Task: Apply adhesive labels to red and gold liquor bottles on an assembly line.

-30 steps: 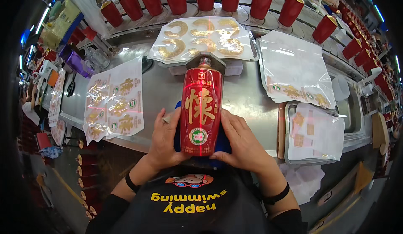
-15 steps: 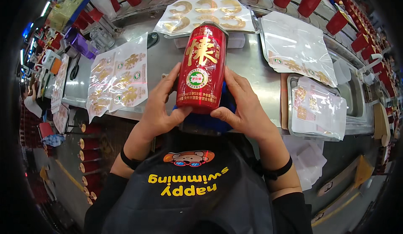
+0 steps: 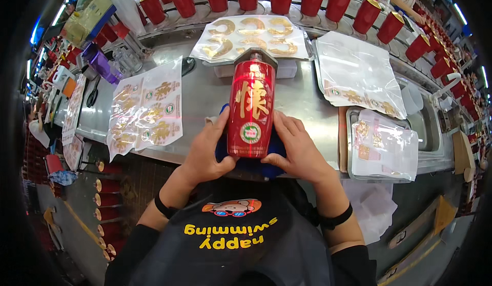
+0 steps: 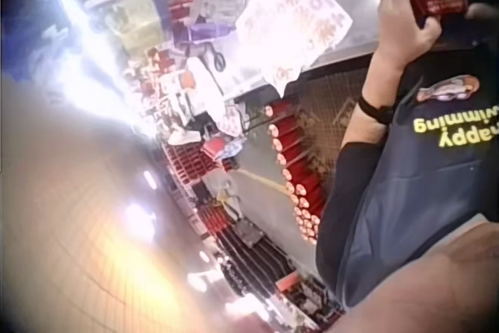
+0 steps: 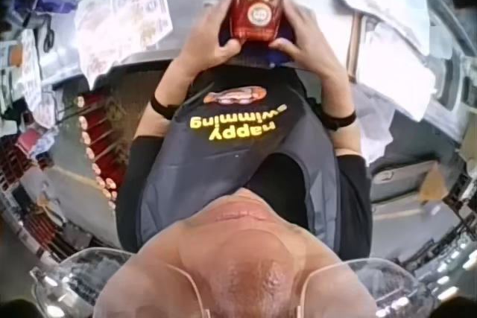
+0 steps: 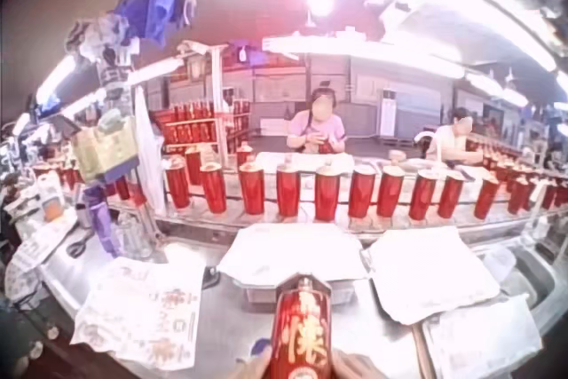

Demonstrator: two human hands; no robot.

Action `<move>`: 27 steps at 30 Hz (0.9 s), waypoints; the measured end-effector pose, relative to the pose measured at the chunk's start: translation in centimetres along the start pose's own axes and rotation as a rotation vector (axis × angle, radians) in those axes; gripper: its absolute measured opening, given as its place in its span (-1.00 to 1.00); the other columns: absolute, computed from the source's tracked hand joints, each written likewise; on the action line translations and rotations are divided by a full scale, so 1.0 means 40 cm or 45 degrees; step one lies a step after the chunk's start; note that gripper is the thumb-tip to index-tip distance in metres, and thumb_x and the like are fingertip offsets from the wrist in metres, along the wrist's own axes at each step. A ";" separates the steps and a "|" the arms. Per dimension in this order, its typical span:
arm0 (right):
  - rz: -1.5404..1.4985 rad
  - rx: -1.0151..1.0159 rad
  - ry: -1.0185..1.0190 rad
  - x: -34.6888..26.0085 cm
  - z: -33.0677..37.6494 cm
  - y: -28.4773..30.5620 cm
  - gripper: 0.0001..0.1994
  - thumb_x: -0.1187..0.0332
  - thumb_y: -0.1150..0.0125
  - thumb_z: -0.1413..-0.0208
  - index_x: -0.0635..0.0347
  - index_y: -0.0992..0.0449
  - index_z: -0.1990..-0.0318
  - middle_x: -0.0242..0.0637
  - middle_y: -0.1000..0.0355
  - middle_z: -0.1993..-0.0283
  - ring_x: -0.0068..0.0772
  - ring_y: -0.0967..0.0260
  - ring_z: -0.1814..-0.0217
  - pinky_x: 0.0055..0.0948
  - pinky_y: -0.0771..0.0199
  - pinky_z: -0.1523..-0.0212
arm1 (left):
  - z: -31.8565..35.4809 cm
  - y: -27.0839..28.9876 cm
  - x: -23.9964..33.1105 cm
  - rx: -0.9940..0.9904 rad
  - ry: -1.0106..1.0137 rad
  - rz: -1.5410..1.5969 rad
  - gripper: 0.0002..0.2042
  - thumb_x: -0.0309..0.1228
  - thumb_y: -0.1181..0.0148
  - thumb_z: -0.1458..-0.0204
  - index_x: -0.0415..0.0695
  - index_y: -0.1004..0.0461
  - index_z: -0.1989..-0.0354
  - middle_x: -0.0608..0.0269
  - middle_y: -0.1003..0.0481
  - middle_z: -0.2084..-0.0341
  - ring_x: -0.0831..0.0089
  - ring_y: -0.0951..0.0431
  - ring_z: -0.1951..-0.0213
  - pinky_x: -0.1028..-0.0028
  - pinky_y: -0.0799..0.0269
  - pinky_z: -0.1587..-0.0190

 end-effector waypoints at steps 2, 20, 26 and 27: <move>0.004 -0.001 0.015 0.004 0.001 -0.006 -0.04 -0.06 -0.35 0.09 0.44 -0.08 -0.33 0.16 -0.14 -0.31 0.23 -0.09 -0.31 -0.06 -0.12 -0.32 | 0.003 -0.002 0.003 0.035 -0.050 -0.078 -0.12 -0.37 -0.28 0.27 -0.33 -0.09 -0.35 -0.05 -0.29 0.44 0.02 -0.34 0.37 0.19 -0.32 0.16; -0.111 0.169 -0.104 -0.010 -0.085 0.092 -0.37 0.18 -0.26 -0.12 0.08 -0.25 -0.34 0.11 -0.04 -0.39 0.13 -0.12 -0.30 -0.13 -0.14 -0.30 | -0.099 0.019 -0.016 0.019 -0.048 0.171 -0.36 -0.03 -0.27 -0.03 -0.01 -0.33 -0.28 -0.22 -0.12 -0.28 -0.13 -0.15 -0.27 0.13 -0.06 -0.30; -0.050 0.165 -0.099 -0.013 -0.107 0.081 -0.37 0.11 -0.24 -0.14 0.09 -0.26 -0.34 0.10 0.01 -0.42 0.09 -0.13 -0.29 -0.14 -0.15 -0.29 | -0.109 0.004 -0.019 -0.048 -0.023 0.134 -0.33 -0.08 -0.30 0.01 -0.01 -0.31 -0.30 -0.26 0.00 -0.33 -0.18 -0.08 -0.32 0.10 -0.02 -0.32; -0.059 0.142 -0.104 -0.011 -0.108 0.077 -0.37 0.07 -0.19 -0.18 0.09 -0.24 -0.35 0.06 0.06 -0.45 0.03 -0.11 -0.30 -0.16 -0.14 -0.30 | -0.109 0.003 -0.019 -0.054 -0.020 0.144 -0.33 -0.09 -0.30 0.01 -0.01 -0.31 -0.30 -0.26 0.01 -0.33 -0.19 -0.07 -0.32 0.10 -0.02 -0.33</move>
Point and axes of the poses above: each hand's wrist, its own z-axis away from the middle knuckle, its own y-axis out of the back of the hand, x = y × z, the point moved 10 cm from there along -z, towards the middle knuckle
